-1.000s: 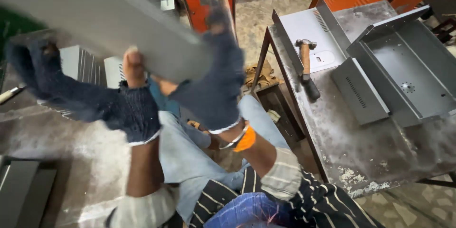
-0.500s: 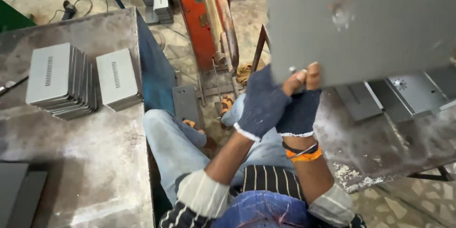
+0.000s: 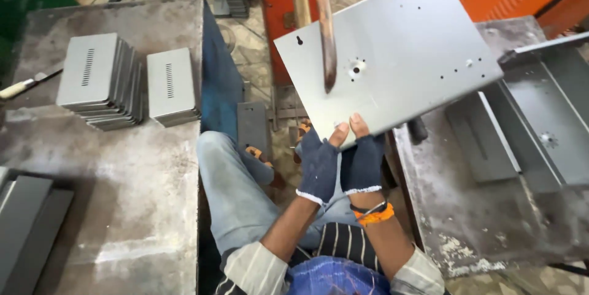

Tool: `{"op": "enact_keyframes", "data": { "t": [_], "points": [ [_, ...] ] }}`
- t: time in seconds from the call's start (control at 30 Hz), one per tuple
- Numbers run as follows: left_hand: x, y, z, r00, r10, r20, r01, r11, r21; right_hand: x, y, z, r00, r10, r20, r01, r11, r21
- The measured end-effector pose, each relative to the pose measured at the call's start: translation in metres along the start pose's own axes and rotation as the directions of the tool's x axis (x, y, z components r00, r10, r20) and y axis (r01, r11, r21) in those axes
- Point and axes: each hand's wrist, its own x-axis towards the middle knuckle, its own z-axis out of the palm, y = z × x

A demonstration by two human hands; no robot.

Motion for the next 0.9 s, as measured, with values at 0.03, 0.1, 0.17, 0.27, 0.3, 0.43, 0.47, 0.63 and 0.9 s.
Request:
{"op": "enact_keyframes", "data": {
  "t": [0.03, 0.1, 0.17, 0.27, 0.3, 0.43, 0.47, 0.63, 0.9],
  "points": [
    [0.003, -0.008, -0.008, 1.000, -0.001, -0.011, 0.001, 1.000, 0.001, -0.004, 0.001, 0.003, 1.000, 0.010, 0.004, -0.010, 1.000, -0.002],
    [0.012, -0.023, -0.024, 0.999, -0.033, -0.033, 0.033, 0.999, 0.008, -0.011, 0.004, 0.010, 0.998, 0.057, -0.042, -0.054, 0.995, 0.080],
    [0.039, -0.023, -0.049, 0.996, -0.007, -0.084, 0.013, 0.997, 0.070, -0.013, 0.004, 0.012, 0.996, 0.080, -0.038, -0.076, 0.993, 0.093],
    [0.095, -0.009, -0.092, 0.982, 0.054, -0.179, -0.028, 0.989, 0.142, -0.024, -0.008, 0.030, 0.993, 0.102, -0.054, -0.097, 0.992, 0.079],
    [0.116, -0.003, -0.107, 0.969, 0.094, -0.227, -0.060, 0.986, 0.153, -0.028, -0.015, 0.039, 0.993, 0.099, -0.065, -0.095, 0.994, 0.054],
    [0.202, -0.033, -0.216, 0.834, 0.339, -0.436, -0.150, 0.899, 0.412, -0.021, -0.008, 0.028, 0.988, 0.130, -0.088, -0.129, 0.991, 0.021],
    [0.222, -0.048, -0.247, 0.732, 0.464, -0.498, -0.107, 0.801, 0.589, -0.020, -0.005, 0.025, 0.985, 0.137, -0.102, -0.137, 0.991, 0.013],
    [0.269, -0.088, -0.346, 0.490, 0.544, -0.681, 0.293, 0.633, 0.717, -0.015, 0.004, 0.017, 0.979, 0.159, -0.130, -0.157, 0.987, 0.026],
    [0.290, -0.058, -0.430, 0.524, 0.163, -0.836, 0.846, 0.017, 0.533, -0.011, 0.011, -0.002, 0.970, 0.202, -0.134, -0.197, 0.979, 0.045]
  ]
}}
